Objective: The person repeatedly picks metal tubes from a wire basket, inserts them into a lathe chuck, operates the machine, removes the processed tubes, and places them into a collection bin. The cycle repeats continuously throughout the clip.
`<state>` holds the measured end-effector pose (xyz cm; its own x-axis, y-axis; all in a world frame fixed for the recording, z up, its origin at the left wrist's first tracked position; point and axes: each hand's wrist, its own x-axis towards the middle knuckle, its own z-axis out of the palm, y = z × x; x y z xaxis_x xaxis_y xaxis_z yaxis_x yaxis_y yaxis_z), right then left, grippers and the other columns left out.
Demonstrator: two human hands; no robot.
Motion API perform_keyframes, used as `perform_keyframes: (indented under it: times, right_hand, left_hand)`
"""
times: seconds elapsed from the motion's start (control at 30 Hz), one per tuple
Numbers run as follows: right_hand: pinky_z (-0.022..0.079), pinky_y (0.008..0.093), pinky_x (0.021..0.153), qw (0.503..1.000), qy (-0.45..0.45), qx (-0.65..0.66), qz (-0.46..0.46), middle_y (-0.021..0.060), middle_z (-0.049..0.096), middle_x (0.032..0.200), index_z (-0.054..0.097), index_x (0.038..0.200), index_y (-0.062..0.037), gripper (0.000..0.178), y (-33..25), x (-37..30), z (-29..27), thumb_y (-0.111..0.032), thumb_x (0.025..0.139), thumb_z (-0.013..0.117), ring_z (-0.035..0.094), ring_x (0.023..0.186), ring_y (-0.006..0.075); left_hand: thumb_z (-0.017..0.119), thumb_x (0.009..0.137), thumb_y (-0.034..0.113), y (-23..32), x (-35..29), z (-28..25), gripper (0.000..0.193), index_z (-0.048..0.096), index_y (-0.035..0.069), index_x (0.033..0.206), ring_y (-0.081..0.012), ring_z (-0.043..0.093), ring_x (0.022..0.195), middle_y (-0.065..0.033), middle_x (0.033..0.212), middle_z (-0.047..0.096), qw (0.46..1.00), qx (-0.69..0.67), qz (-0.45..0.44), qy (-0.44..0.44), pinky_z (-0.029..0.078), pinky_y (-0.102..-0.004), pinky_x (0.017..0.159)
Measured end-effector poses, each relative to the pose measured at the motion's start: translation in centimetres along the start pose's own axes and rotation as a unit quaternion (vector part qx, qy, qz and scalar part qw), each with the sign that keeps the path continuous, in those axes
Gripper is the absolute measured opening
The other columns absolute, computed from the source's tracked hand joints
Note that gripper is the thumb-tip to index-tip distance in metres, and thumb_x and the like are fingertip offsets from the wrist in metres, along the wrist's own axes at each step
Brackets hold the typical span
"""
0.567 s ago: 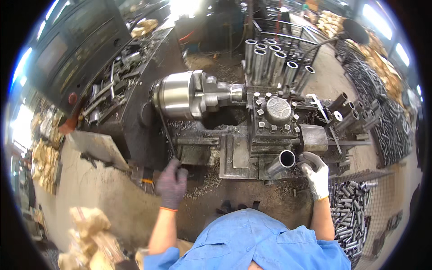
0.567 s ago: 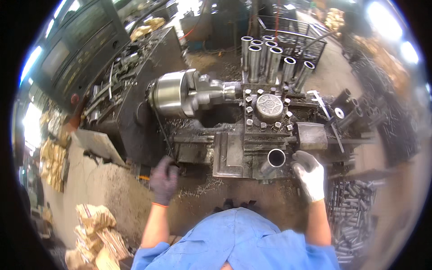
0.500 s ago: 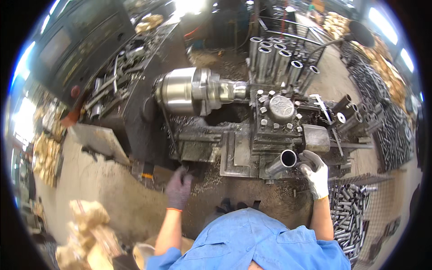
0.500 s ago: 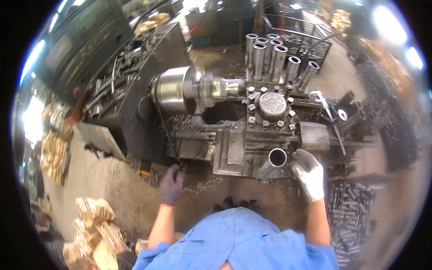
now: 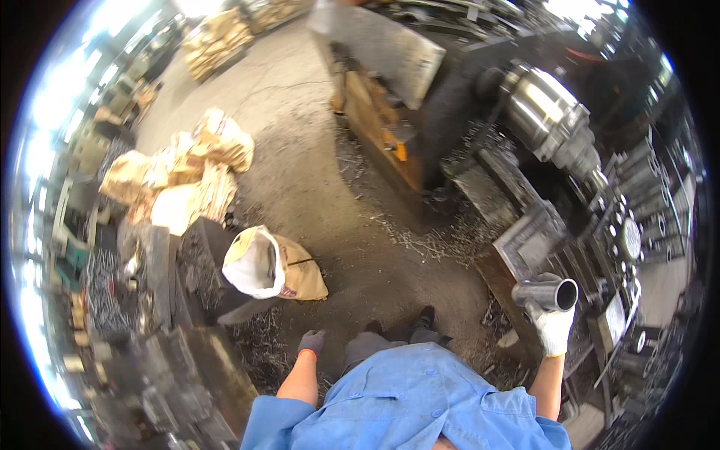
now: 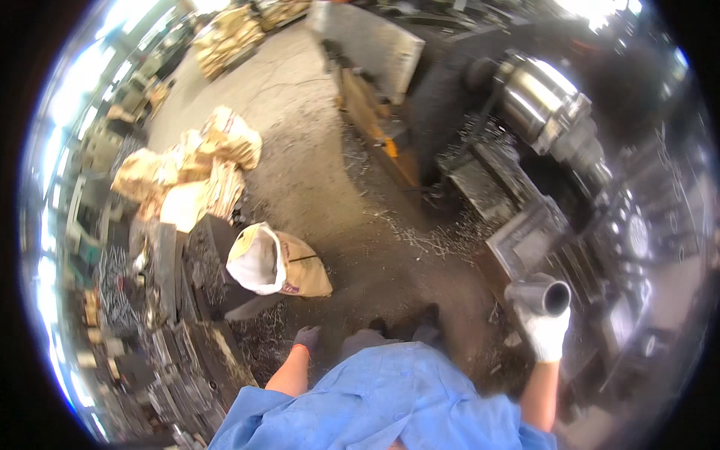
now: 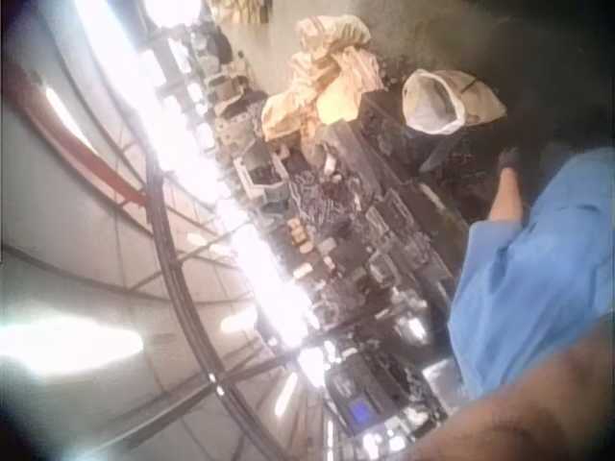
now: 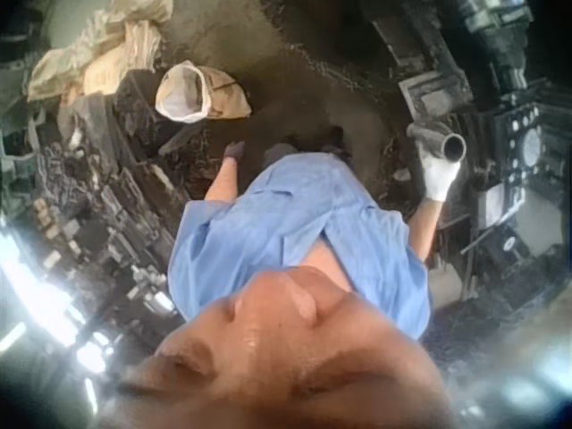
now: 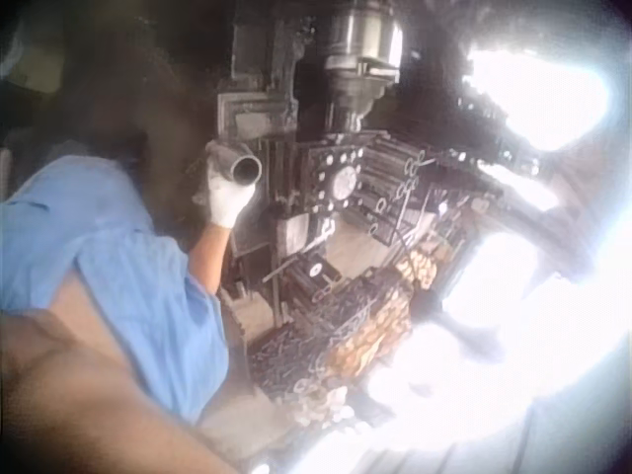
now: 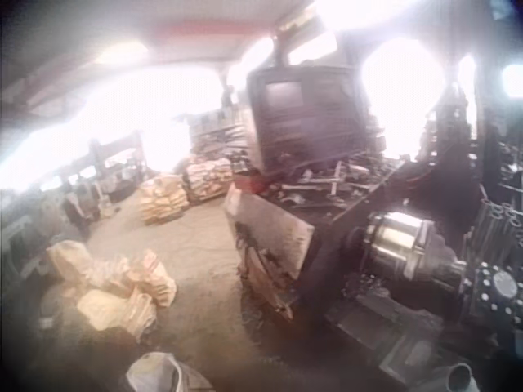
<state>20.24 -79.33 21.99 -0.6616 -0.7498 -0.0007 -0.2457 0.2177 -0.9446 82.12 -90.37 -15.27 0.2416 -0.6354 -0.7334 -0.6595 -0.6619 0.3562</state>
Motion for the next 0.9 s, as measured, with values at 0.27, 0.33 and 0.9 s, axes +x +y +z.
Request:
perform_keyframes:
  times: [0.27,0.33,0.9]
  right_hand:
    - [0.061,0.0319,0.09,0.912,-0.391,-0.019,-0.125,0.0085,0.08,0.107,0.073,0.122,-0.0019,0.05,-8.6,-2.3,22.0,-0.019,0.078,0.091,0.075,0.099,0.0157]
    - [0.06,0.0342,0.092,0.862,-0.469,-0.07,-0.178,0.0078,0.08,0.107,0.075,0.117,-0.0067,0.045,-10.5,-5.3,28.3,-0.024,0.078,0.09,0.076,0.099,0.0189]
    - [0.059,0.0399,0.083,0.383,-0.864,-0.047,-0.322,0.0097,0.076,0.099,0.071,0.106,-0.0127,0.041,-20.5,-37.9,61.8,-0.037,0.078,0.088,0.074,0.089,0.0273]
  left_hand:
    - [0.065,0.101,0.041,-3.0,-11.6,-1.8,0.046,0.074,0.003,0.126,-0.0188,0.072,0.094,-0.0126,0.105,0.078,0.992,-0.068,0.096,0.055,0.056,-0.0347,0.085]
    - [0.066,0.1,0.043,-8.2,-12.3,-3.2,0.047,0.075,0.003,0.123,-0.0201,0.072,0.095,-0.013,0.105,0.078,0.988,-0.131,0.045,0.074,0.056,-0.0361,0.087]
    - [0.067,0.101,0.026,-30.4,-33.4,7.1,0.032,0.068,0.002,0.123,-0.0265,0.068,0.085,-0.011,0.098,0.071,0.178,-0.669,-0.266,0.671,0.057,-0.0384,0.081]
